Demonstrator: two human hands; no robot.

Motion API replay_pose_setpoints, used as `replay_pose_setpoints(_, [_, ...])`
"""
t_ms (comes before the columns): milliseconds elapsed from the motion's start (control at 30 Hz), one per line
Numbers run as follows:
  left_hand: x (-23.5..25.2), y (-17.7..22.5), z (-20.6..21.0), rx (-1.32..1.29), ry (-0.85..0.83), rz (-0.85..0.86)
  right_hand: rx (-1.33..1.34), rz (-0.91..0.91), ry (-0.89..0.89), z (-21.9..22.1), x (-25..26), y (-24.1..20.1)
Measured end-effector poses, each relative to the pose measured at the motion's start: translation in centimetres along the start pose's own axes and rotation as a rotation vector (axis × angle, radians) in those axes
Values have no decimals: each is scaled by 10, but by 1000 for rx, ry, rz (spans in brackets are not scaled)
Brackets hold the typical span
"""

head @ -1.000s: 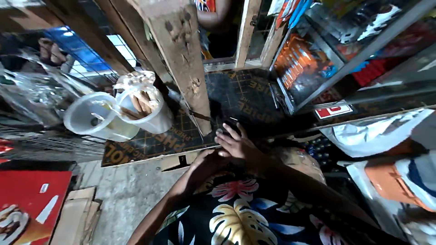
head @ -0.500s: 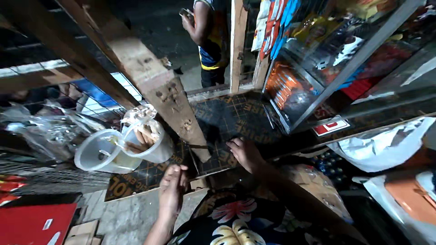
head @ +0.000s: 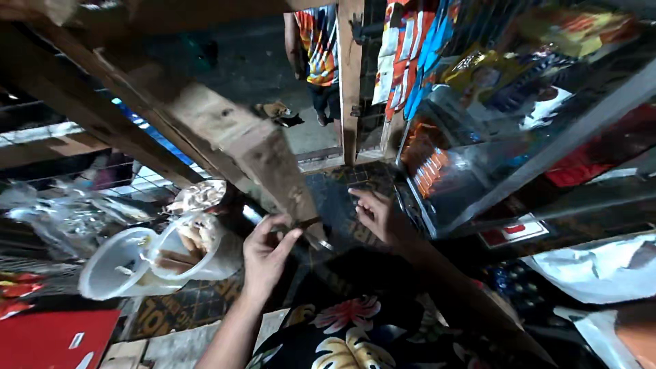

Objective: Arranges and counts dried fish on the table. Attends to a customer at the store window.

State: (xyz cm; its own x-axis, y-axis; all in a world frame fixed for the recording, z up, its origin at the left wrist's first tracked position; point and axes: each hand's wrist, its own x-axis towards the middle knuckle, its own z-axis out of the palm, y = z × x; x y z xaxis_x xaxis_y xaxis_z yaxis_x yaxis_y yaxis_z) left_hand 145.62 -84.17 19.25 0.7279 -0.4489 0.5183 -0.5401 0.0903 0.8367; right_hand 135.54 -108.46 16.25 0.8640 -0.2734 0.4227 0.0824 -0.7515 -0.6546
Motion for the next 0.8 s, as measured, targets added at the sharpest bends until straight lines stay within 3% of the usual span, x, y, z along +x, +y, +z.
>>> replay_pose_setpoints(133, [78,-18,52,129,-106,6,-120,-37,261,-37,37,0])
replay_pose_setpoints(233, [143,-36,87,266,-85,76,-151,-33,493,-50,65,-6])
replay_pose_setpoints(433, [213,-54,120,350,-15,-59,-145,-157,833,-52,112,-6])
replay_pose_setpoints(667, [218,-66,130,234,98,-66,40,-273,858,-48,144,6])
replay_pose_setpoints(800, [218,-56,128,310,97,-127,8,-212,812,-37,159,9])
